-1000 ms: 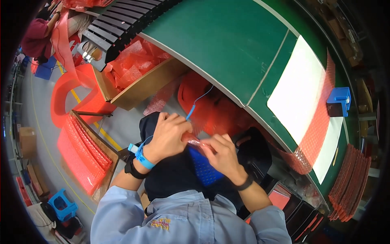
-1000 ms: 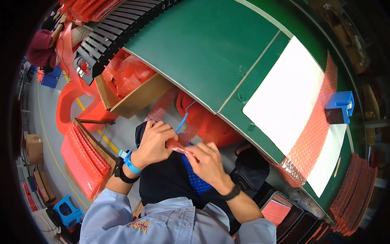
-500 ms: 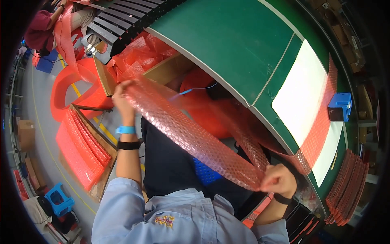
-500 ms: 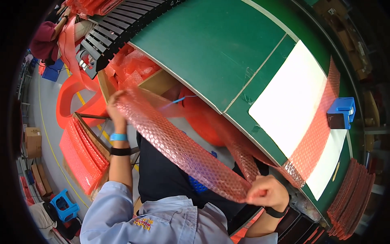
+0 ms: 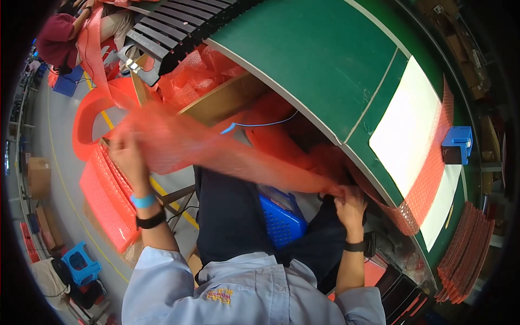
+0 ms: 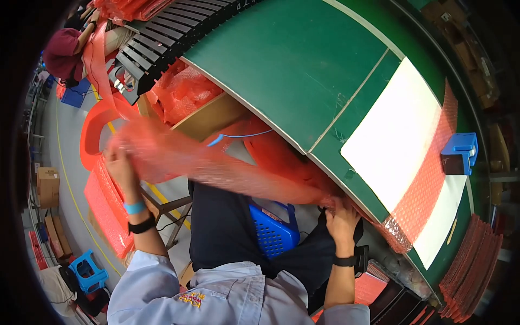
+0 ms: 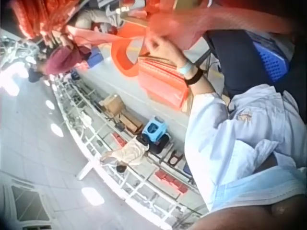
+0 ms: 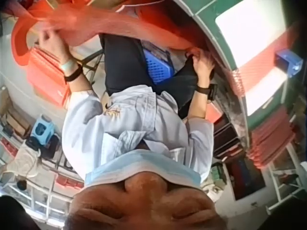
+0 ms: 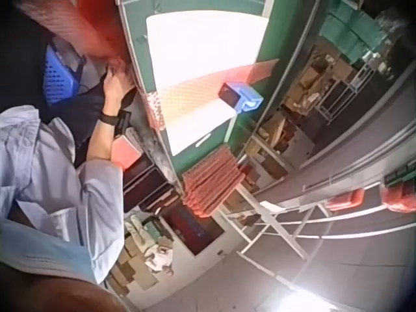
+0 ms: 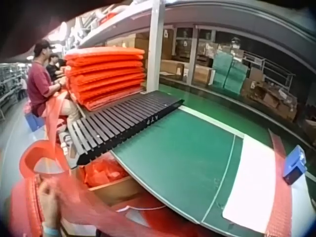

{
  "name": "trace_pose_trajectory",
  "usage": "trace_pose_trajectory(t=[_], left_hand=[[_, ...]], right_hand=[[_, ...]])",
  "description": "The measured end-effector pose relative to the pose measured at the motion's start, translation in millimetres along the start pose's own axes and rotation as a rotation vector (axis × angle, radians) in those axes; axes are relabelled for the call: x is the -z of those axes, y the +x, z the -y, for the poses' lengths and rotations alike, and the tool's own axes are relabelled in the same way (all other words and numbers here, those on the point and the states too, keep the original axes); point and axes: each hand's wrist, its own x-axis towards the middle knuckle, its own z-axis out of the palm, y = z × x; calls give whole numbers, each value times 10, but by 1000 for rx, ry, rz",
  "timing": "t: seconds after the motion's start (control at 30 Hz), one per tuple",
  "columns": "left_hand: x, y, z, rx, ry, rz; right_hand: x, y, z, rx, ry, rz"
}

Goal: Wrapping electronic parts in bubble wrap and securing them with tape for shipment.

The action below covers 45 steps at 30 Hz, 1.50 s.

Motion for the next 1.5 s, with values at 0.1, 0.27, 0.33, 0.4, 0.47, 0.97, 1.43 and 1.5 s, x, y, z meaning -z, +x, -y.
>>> trace_pose_trajectory(t=[0.1, 0.27, 0.33, 0.4, 0.47, 0.97, 1.43, 1.5], left_hand=[[-563, -720, -637, 6, 7, 745], [-806, -1135, -917, -478, -1, 1241], [-829, -1076, -1022, -506, 15, 1323], [-832, -893, -809, -514, 157, 1392], [-782, -786, -596, -503, 335, 1444], [271, 667, 1036, -230, 169, -7], [1955, 1653, 258, -202, 144, -410], [1814, 1620, 290, -114, 311, -243]], right_hand=[[350, 36, 621, 177, 485, -21], [565, 103, 1394, 483, 652, -205], [438, 118, 1361, 545, 792, -29], [570, 82, 1184, 456, 884, 52], [812, 47, 1017, 390, 996, 149], [372, -126, -321, -100, 919, 415], [-881, 463, -298, 25, 563, 88], [-1018, 378, -466, 75, 265, -88]])
